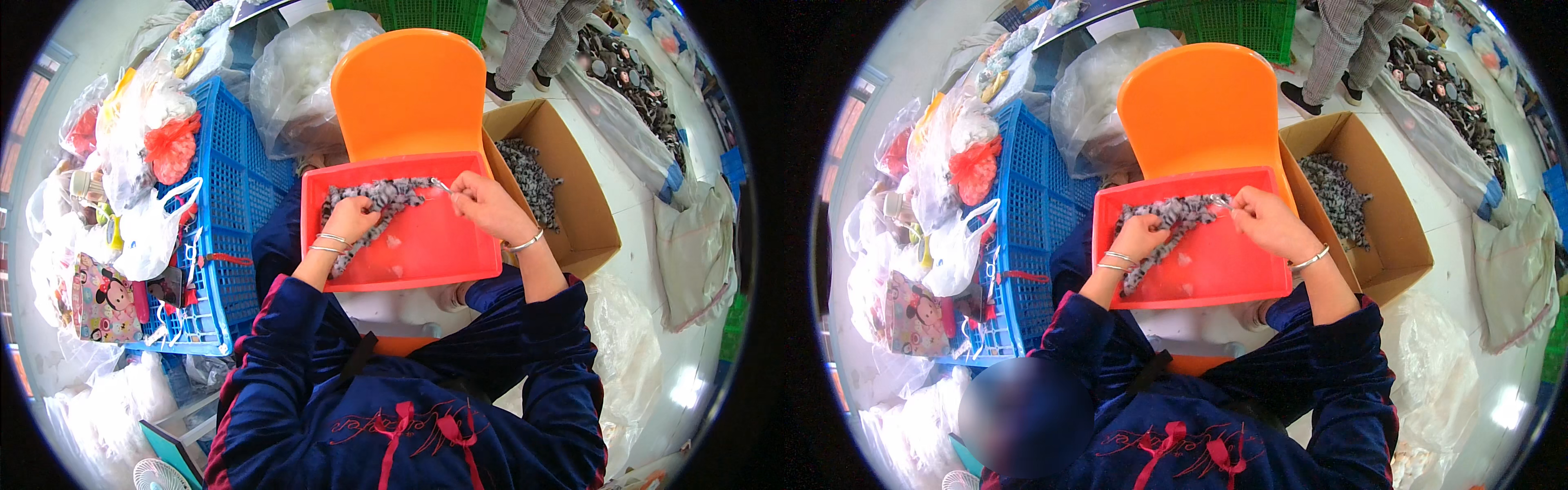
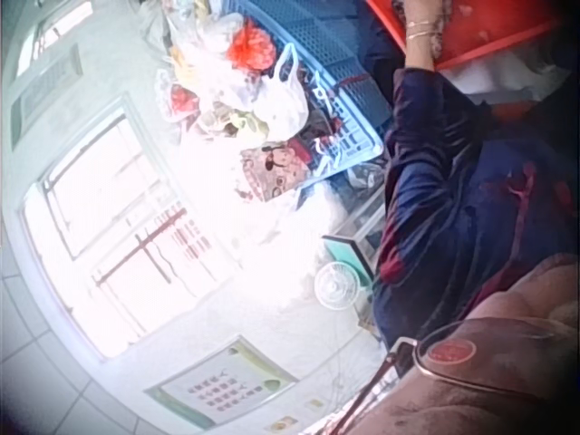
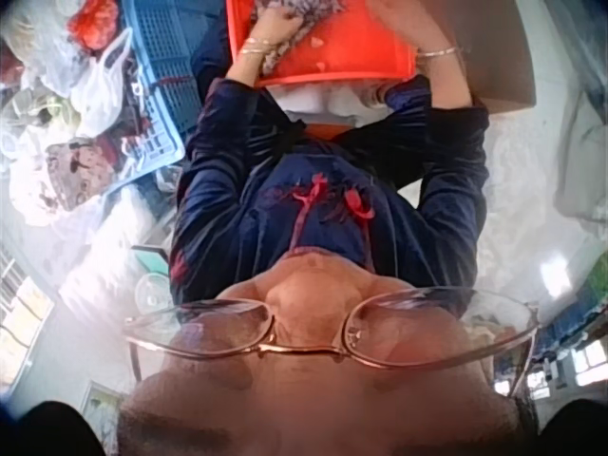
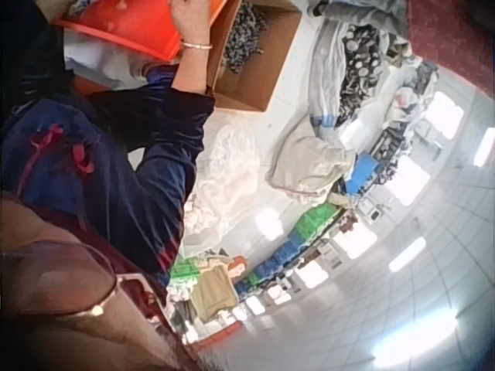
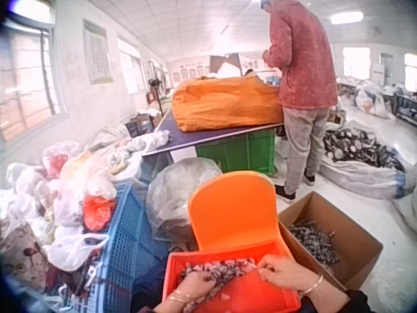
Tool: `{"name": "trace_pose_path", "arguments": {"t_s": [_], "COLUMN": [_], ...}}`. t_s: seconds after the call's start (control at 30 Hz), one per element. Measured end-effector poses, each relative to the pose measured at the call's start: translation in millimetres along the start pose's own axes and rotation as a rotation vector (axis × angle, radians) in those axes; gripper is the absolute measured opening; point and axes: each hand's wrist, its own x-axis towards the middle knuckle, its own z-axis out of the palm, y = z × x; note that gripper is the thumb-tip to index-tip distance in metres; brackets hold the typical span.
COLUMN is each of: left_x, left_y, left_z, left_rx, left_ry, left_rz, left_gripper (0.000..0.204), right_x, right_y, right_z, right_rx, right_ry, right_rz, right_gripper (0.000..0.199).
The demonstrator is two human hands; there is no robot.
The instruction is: The person sits on the floor and uses a thin metal tool to thread or attach small gray-and-white patterned items from a red tray into a cardboard box. The person repeatedly picks up items, manipulates them with the tool, and places them into the box.
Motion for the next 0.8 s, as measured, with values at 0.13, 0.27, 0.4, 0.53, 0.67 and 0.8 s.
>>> {"name": "trace_pose_path", "arguments": {"t_s": [0.13,0.27,0.4,0.53,0.67,0.8], "left_x": [-13.0,-37.6,-50.6,-51.1,-50.9,-47.9], "left_y": [21.9,71.2,102.4,104.7,105.8,106.2], "left_z": [-25.1,-33.9,-33.8,-31.3,-31.7,-49.4], "left_rx": [-0.694,-0.942,-1.004,-1.025,-0.965,-0.984], "left_ry": [-0.133,-0.168,-0.147,-0.133,-0.032,0.194], "left_rz": [-0.202,-0.155,-0.085,-0.093,-0.087,-0.063], "left_gripper": [0.015,0.012,0.012,0.01,0.009,0.007], "right_x": [-2.9,-8.9,-11.5,-11.9,-14.8,-14.9], "right_y": [-4.2,-15.3,-23.6,-25.5,-24.3,-23.1], "right_z": [5.4,19.7,29.6,29.1,32.8,24.6], "right_rx": [0.121,0.278,0.378,0.361,0.227,-0.046], "right_ry": [-0.083,-0.203,-0.295,-0.248,-0.189,-0.19], "right_rz": [0.087,0.162,0.127,0.121,0.023,-0.073], "right_gripper": [0.006,0.008,0.009,0.011,0.017,0.023]}}
